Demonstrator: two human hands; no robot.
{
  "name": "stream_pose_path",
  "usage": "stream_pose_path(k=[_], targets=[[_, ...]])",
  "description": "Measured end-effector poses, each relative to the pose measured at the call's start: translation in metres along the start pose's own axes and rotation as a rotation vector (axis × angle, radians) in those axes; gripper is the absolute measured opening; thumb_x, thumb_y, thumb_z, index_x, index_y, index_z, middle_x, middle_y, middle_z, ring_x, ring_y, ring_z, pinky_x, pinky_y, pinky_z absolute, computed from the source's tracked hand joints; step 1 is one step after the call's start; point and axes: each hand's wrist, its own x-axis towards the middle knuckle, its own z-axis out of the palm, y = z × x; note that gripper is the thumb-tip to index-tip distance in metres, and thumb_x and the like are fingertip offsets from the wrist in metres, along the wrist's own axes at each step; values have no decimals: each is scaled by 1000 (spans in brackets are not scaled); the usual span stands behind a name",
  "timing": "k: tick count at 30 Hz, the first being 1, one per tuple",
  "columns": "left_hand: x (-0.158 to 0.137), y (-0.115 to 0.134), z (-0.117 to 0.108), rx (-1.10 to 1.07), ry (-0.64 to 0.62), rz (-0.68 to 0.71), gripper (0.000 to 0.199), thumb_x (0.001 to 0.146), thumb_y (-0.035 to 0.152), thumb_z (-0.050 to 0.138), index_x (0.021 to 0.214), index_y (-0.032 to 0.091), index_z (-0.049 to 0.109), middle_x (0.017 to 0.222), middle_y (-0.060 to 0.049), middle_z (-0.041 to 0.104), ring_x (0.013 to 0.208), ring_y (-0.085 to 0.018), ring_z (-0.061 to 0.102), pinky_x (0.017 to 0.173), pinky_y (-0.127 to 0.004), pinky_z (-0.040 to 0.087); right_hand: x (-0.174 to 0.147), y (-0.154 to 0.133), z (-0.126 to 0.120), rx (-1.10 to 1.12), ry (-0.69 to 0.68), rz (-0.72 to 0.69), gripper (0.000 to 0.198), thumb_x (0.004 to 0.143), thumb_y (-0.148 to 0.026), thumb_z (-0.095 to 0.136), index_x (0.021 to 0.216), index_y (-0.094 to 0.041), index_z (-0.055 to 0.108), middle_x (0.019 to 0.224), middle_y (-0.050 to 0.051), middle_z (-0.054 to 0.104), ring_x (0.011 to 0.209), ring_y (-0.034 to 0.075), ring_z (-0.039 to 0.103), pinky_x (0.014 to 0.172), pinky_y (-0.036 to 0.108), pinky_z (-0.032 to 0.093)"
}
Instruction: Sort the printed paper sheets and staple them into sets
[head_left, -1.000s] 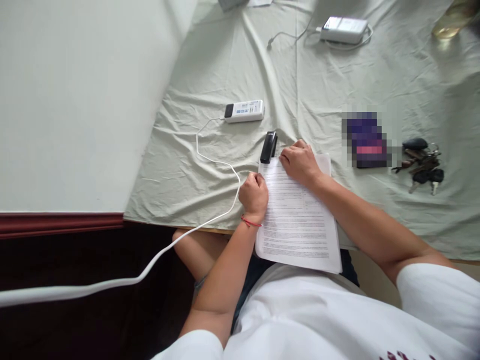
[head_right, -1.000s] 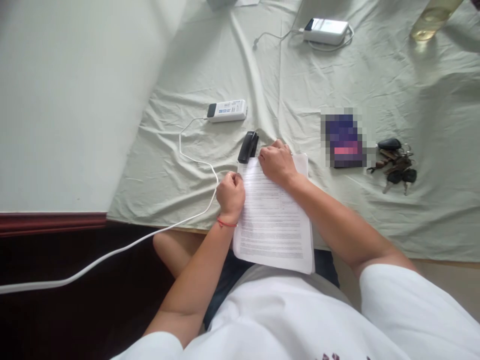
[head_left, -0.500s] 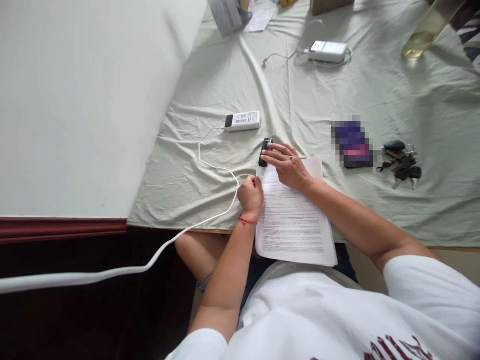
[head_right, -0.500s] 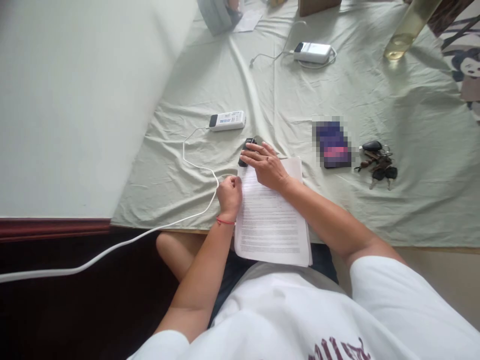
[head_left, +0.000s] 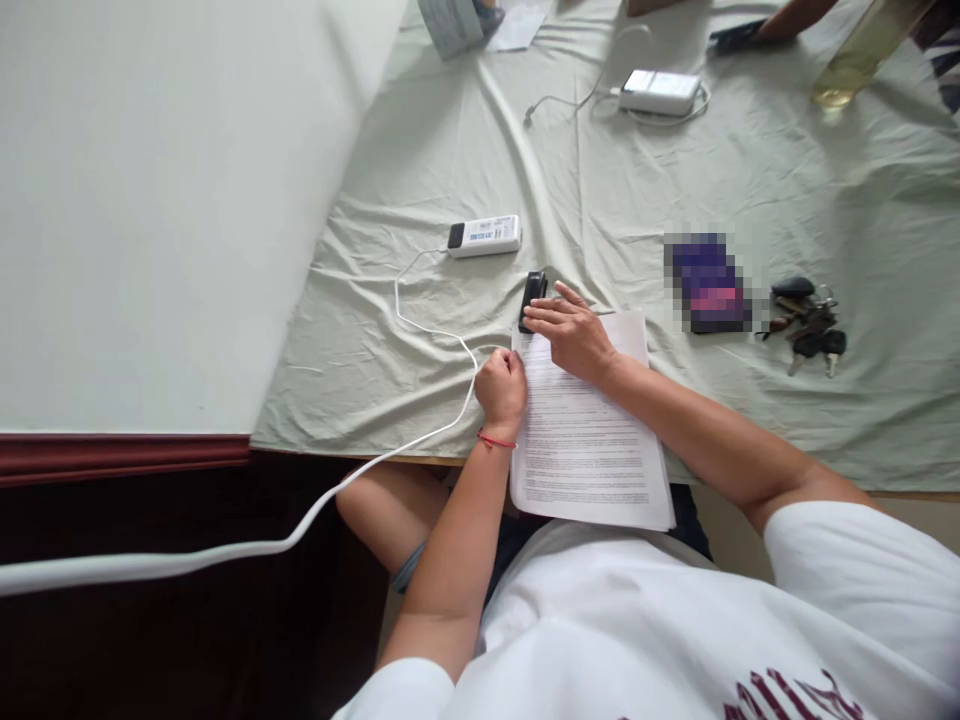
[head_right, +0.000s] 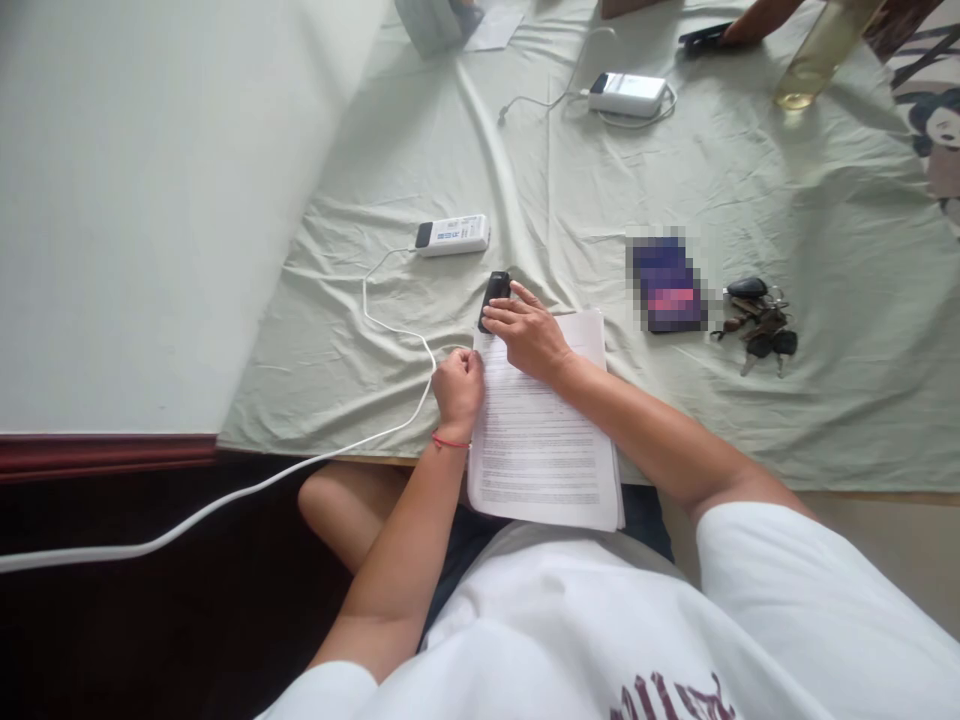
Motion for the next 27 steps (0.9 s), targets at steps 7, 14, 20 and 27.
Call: stream_pose_path(k=[7,14,20,27], targets=[[5,-1,-3,-84,-59,-48,27,95,27,56,68,23,53,68,-3,62,68,-21,56,69,-31,35,-3,1,3,24,-5,-12,53,89,3,44,123,-18,79,139,7,75,137,21,66,130,47,38],[-2,-8,-21,-379,-281,-71,32,89,41,66,67,18,63,57,1,54,61,-16,48,60,-28,31,-3,5,8,53,52,-24,52,86,4,49,118,-22,81,135,4,77,134,22,69,126,46,44],[-23,-18,-29,-611,-492,-163,43,79,57,77,69,15,69,63,-3,65,58,-16,55,58,-28,39,-3,5,7,98,81,-13,54,85,5,50,117,-24,82,134,3,77,133,21,69,125,45,45],[-41,-25,-28,-808,-522,-145,59,69,69,85,85,14,74,74,-8,75,68,-23,69,70,-34,53,-3,13,4,168,171,37,53,85,5,47,110,-25,82,127,1,80,124,20,74,123,44,46]])
